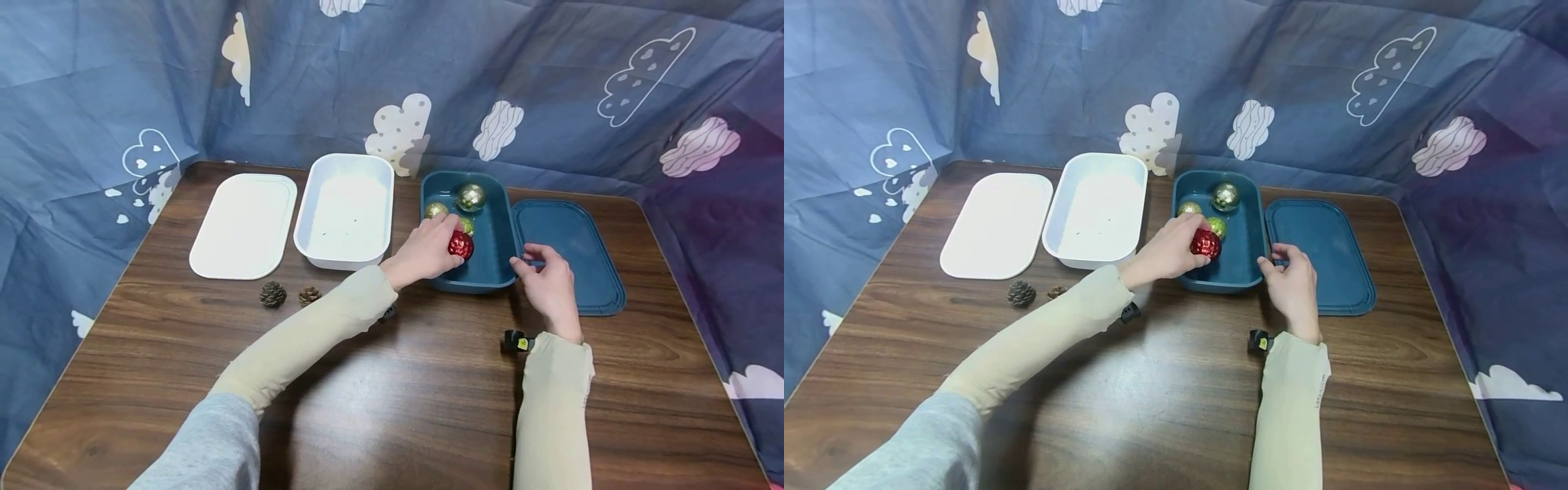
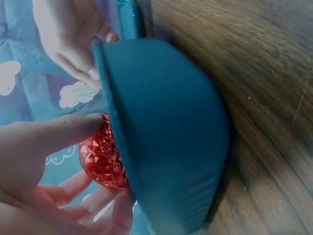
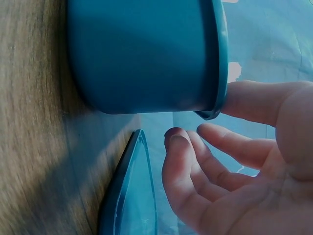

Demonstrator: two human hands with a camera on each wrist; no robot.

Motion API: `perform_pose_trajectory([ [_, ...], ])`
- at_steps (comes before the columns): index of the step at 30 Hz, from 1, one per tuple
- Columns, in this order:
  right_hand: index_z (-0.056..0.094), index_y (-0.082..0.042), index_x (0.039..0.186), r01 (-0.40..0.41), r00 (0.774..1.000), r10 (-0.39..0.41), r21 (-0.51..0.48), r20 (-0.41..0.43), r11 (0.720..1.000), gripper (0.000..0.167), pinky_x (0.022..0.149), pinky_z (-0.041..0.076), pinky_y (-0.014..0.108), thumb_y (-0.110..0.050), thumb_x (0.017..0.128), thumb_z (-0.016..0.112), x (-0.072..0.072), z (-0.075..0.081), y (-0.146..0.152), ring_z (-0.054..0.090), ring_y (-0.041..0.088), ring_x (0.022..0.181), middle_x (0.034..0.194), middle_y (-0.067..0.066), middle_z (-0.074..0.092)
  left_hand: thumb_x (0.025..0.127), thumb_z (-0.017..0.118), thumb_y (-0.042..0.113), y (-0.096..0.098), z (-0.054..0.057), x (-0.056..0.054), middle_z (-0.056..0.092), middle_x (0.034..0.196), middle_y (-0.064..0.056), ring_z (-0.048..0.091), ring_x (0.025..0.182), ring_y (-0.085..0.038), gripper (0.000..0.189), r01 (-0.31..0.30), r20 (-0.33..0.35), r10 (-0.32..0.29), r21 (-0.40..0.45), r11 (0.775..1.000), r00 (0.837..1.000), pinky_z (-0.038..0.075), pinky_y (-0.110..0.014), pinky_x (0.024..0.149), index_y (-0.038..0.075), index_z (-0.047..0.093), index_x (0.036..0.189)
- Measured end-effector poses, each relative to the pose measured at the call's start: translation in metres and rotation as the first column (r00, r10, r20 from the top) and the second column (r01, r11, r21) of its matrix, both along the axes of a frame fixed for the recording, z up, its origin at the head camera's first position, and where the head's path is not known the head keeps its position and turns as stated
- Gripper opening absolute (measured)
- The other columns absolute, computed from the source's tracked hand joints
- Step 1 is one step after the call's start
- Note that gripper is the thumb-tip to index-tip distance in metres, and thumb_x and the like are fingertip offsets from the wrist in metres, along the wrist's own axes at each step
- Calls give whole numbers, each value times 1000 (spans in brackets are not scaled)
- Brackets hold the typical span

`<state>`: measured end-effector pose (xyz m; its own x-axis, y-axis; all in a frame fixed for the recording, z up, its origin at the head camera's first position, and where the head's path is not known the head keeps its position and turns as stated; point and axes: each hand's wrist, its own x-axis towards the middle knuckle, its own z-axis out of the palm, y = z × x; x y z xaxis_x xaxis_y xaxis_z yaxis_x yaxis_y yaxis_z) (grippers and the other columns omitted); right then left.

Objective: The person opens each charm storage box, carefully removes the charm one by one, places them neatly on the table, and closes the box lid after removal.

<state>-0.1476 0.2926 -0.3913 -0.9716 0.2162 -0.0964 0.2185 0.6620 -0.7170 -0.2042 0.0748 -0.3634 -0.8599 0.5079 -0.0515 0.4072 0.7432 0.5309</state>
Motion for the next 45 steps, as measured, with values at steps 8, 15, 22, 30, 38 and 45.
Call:
perform_pose_trajectory([
  [8,44,-3,142,-17,1000,17,-1,-2,1000,55,91,47,49,-37,98,52,1,-1,-1,52,39,115,135,23,53,84,74,21,-22,9,-1,55,125,-7,51,115,-19,49,4,6,-6,242,970,1000,46,-30,101,9,52,125],
  [15,44,-3,141,-18,1000,18,3,-6,1000,55,93,47,52,-36,99,52,1,-1,-1,53,39,115,134,24,53,84,75,14,-42,15,1,56,129,-8,55,112,-21,49,-42,59,21,393,918,998,50,-33,97,10,52,128],
  [22,45,-2,141,-14,1000,14,11,-22,1000,53,93,46,52,-34,98,52,1,-1,-1,54,39,113,132,24,55,84,73,6,-57,20,4,57,129,-10,60,113,-25,49,-82,121,23,509,857,992,53,-27,92,10,56,130],
  [30,47,-2,139,-7,999,8,19,-47,1000,51,87,45,43,-33,98,53,0,-2,-1,54,37,110,129,23,57,85,73,10,-74,23,15,59,128,-10,61,113,-26,51,-101,114,47,531,841,992,54,-37,93,11,57,132],
  [38,49,-2,138,-7,998,8,25,-62,1000,49,84,44,37,-31,98,54,0,-1,-2,56,35,108,128,23,58,82,76,14,-91,20,28,60,122,-9,63,104,-23,48,-79,86,39,535,841,996,57,-30,83,8,58,126],
  [45,50,-1,137,-6,997,8,31,-72,1000,48,81,43,34,-29,98,54,0,-1,-3,56,35,106,127,23,59,82,77,19,-100,12,44,60,114,-8,64,93,-20,46,-43,43,26,448,893,999,58,-35,81,9,59,123],
])
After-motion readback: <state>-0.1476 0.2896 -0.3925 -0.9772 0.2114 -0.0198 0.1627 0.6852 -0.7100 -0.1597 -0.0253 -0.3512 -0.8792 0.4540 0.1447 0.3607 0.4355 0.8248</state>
